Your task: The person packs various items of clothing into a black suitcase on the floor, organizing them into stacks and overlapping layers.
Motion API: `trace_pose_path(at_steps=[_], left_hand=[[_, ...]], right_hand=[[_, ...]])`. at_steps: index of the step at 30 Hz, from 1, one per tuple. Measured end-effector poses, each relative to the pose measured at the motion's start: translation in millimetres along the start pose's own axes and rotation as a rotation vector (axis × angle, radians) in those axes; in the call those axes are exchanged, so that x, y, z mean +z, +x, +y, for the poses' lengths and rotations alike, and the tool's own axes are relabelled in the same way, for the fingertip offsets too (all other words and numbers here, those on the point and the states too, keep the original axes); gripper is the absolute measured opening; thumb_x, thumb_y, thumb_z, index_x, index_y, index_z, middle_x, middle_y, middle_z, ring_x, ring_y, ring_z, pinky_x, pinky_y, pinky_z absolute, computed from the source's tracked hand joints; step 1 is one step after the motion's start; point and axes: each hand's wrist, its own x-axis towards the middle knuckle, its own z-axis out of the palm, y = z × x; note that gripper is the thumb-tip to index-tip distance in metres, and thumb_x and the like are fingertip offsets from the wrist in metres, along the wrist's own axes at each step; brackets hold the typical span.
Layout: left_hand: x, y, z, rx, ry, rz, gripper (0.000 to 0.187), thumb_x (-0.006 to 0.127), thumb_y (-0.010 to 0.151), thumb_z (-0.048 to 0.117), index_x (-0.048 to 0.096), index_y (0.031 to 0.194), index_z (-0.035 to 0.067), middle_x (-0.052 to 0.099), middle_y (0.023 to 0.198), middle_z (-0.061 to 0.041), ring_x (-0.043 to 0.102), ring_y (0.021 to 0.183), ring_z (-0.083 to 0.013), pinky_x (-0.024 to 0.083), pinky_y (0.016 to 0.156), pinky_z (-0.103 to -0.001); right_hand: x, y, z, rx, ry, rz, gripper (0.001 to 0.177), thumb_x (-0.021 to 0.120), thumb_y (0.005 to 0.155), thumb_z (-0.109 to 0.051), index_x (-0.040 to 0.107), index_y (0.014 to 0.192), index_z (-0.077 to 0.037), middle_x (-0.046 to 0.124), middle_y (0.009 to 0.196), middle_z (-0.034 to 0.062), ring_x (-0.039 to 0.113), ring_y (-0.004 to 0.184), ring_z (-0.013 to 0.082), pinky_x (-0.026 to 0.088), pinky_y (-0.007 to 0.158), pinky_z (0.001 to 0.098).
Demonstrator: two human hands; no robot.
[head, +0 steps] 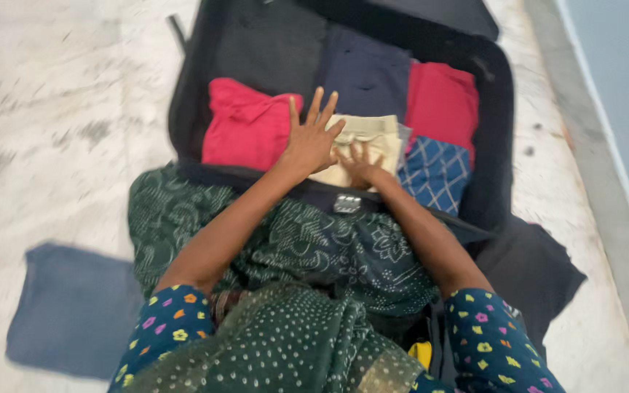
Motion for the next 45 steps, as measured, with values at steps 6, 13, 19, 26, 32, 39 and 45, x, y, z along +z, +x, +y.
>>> trace_pose_path(at_steps=[6,13,19,26,32,39,45], left_hand=[[-82,-213,-76,-0.431,-0.097,0.318,0.074,0.077,0.083,0.051,0.058,0.149,0.022,0.017,0.172,-0.012,0.001,0.158,-0.0367,-0.002,0.109,-0.085],[-28,-509,-130,-1.265,0.126,-0.270,0.073,0.077,0.080,0.057,0.063,0.139,0.015,0.010,0.175,-0.018,-0.009,0.159,-0.0433,-0.007,0.101,-0.086],[60,-581,-92,-1.434,-0.061,-0.239,0.123,0.083,0.065,0.064,0.025,0.162,0.014,0.004,0.172,-0.016,-0.008,0.158,-0.0364,-0.006,0.109,-0.081],[145,-527,-102,-1.086,0.158,-0.041,0.114,0.080,0.077,0.046,0.020,0.166,0.009,0.012,0.172,-0.024,0.004,0.159,-0.0392,0.001,0.117,-0.074],[174,-529,-124,-1.147,0.065,0.031,0.084,0.066,0.090,0.024,0.026,0.163,0.014,0.020,0.169,-0.019,0.014,0.155,-0.0423,0.011,0.112,-0.079],[155,-545,-143,-1.145,0.019,0.159,0.059,0.056,0.100,0.013,0.040,0.157,0.016,0.044,0.160,-0.013,0.042,0.148,-0.0374,0.035,0.109,-0.072],[118,-591,-168,-1.028,-0.454,0.838,0.055,0.050,0.097,0.000,0.048,0.152,0.006,0.056,0.146,-0.026,0.060,0.130,-0.0464,0.046,0.111,-0.043]], right_hand=[[11,27,28,-0.039,-0.023,0.057,0.122,0.075,0.077,-0.054,-0.012,0.162,-0.042,-0.019,0.171,0.0187,-0.012,0.154,0.0517,0.013,0.110,0.0841],[2,16,15,-0.049,-0.002,0.126,0.105,0.061,0.089,-0.044,-0.013,0.163,-0.042,-0.017,0.169,0.0241,-0.011,0.153,0.0561,0.015,0.107,0.0871],[-4,-12,-1,-0.102,-0.001,0.194,0.087,0.051,0.094,-0.050,-0.002,0.163,-0.037,-0.005,0.167,0.0308,-0.003,0.151,0.0590,0.011,0.123,0.0669],[6,0,14,-0.292,-0.030,0.357,0.071,0.038,0.101,-0.032,0.012,0.168,-0.029,0.009,0.166,0.0363,0.015,0.152,0.0549,0.014,0.125,0.0578],[0,-11,6,-0.209,0.008,0.309,0.063,0.038,0.103,-0.031,0.023,0.164,-0.029,0.013,0.169,0.0267,0.017,0.155,0.0481,0.019,0.125,0.0521],[-52,-54,-18,-0.207,0.342,0.562,0.050,0.060,0.106,-0.021,0.048,0.152,-0.009,0.049,0.141,0.0208,0.047,0.123,0.0311,0.040,0.102,0.0394],[-110,-93,-236,-0.862,1.058,0.527,0.037,0.059,0.101,-0.006,0.063,0.137,0.000,0.069,0.125,0.0088,0.067,0.111,0.0155,0.054,0.098,0.0274]])
